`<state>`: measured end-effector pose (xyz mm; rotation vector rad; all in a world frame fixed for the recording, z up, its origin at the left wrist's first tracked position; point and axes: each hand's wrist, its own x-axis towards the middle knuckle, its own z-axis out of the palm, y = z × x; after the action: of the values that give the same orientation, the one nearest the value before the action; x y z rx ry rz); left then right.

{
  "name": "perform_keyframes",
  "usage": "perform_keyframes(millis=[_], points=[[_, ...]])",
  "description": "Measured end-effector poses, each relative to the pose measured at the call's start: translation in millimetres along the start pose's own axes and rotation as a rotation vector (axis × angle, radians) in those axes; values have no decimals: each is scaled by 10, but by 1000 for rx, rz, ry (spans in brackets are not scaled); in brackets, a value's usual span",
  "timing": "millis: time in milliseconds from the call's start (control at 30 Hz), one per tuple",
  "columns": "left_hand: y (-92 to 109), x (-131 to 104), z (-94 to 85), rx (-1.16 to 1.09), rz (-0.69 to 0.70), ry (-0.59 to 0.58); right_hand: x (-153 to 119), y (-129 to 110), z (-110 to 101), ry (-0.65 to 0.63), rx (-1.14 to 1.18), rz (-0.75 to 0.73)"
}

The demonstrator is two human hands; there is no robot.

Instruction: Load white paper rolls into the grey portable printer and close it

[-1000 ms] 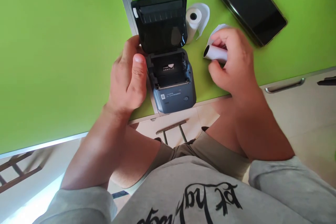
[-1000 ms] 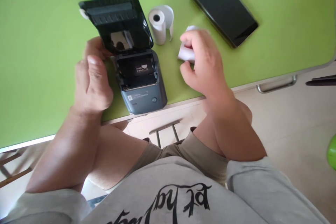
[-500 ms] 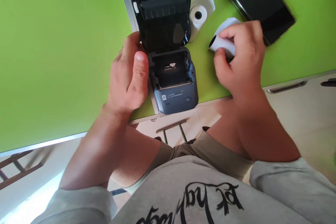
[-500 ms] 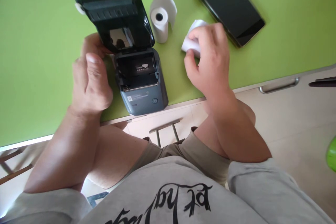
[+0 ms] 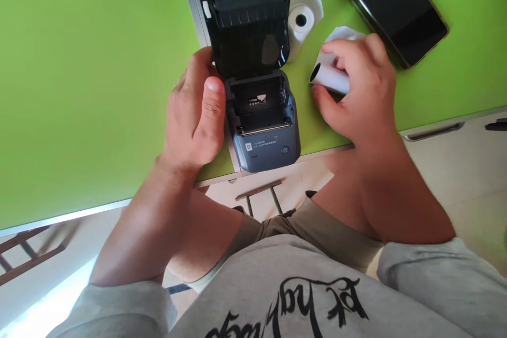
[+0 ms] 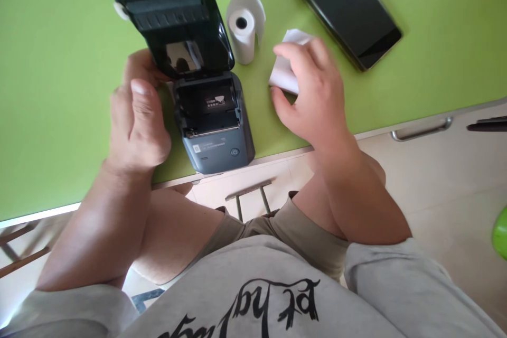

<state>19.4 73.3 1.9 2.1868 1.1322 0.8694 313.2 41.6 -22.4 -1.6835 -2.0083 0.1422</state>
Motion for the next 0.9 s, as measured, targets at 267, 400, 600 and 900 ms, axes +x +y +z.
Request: perform_keyframes(millis=[267, 400, 600, 900], points=[[11, 1, -8, 0, -4, 9, 11, -68, 10, 64, 70, 91], [0, -2, -5, 14, 16, 4, 13, -63, 2, 149, 37, 56], [-4, 3, 5, 5, 9, 9, 0, -53, 40, 175, 7, 39], [7, 0, -5, 8, 4, 0, 22, -53, 1, 44, 24, 9]])
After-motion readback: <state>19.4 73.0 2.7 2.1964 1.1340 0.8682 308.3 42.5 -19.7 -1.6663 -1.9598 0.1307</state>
